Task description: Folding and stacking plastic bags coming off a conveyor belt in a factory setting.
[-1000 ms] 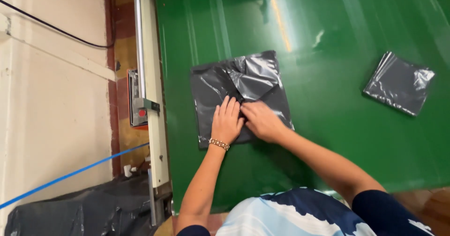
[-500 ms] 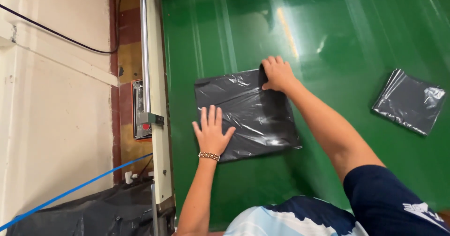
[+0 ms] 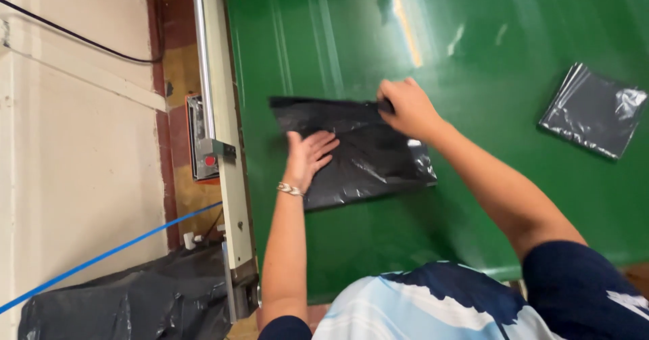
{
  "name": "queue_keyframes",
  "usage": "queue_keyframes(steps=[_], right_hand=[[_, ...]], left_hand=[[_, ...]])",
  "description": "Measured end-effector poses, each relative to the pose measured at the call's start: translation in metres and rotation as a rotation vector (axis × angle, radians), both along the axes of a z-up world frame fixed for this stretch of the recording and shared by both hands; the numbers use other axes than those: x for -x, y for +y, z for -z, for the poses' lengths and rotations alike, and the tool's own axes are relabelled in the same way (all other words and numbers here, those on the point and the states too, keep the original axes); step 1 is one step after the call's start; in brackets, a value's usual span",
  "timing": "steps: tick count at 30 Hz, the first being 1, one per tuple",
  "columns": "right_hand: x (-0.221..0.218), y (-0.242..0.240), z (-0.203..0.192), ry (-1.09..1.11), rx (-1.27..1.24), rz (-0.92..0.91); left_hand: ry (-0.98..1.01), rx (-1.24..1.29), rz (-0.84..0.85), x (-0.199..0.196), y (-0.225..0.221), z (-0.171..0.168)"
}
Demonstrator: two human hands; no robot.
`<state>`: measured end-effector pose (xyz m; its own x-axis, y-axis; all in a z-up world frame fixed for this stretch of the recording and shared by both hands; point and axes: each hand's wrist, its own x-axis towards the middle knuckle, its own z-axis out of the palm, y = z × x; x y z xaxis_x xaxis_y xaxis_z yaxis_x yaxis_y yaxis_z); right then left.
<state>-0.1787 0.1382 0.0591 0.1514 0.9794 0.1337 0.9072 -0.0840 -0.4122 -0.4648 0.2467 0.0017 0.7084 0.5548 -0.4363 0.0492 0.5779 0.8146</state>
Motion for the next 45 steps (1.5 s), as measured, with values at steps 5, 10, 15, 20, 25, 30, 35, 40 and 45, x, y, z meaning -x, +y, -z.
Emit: queue_keyframes(steps=[5,10,15,20,25,30,35,40,45], right_hand=[[0.040,-0.097,0.020,-0.216,-0.312,-0.250],[0.058,-0.128,0.032,-0.189,-0.544,-0.223],[0.051,-0.132,0.012,-0.109,-0.404,-0.301],[0.054,-0.113,0.011,-0.122,-0.434,-0.298],[0.053,-0.119,0.007,-0.079,-0.411,-0.273],[0.056,-0.130,0.014,-0.023,-0.369,-0.255],[0.071,-0.118,0.005,0.037,-0.295,-0.280],[0.121,-0.066,0.043,-0.188,-0.250,-0.104],[0.085,-0.090,0.031,-0.285,-0.081,-0.019]], left_hand=[[-0.254,0.554,-0.268,0.054,0.010,0.002],[0.088,0.043,-0.515,0.095,0.028,0.122],[0.788,-1.033,-0.338,0.046,-0.032,0.007],[0.861,-1.768,-0.033,-0.011,-0.073,-0.022],[0.694,-1.721,0.136,-0.014,-0.074,-0.013],[0.700,-1.685,0.196,-0.009,-0.064,-0.010],[0.727,-1.777,0.222,-0.016,-0.078,-0.009],[0.844,-1.732,0.340,-0.013,-0.092,-0.003],[0.883,-1.687,0.486,0.059,-0.065,-0.025]])
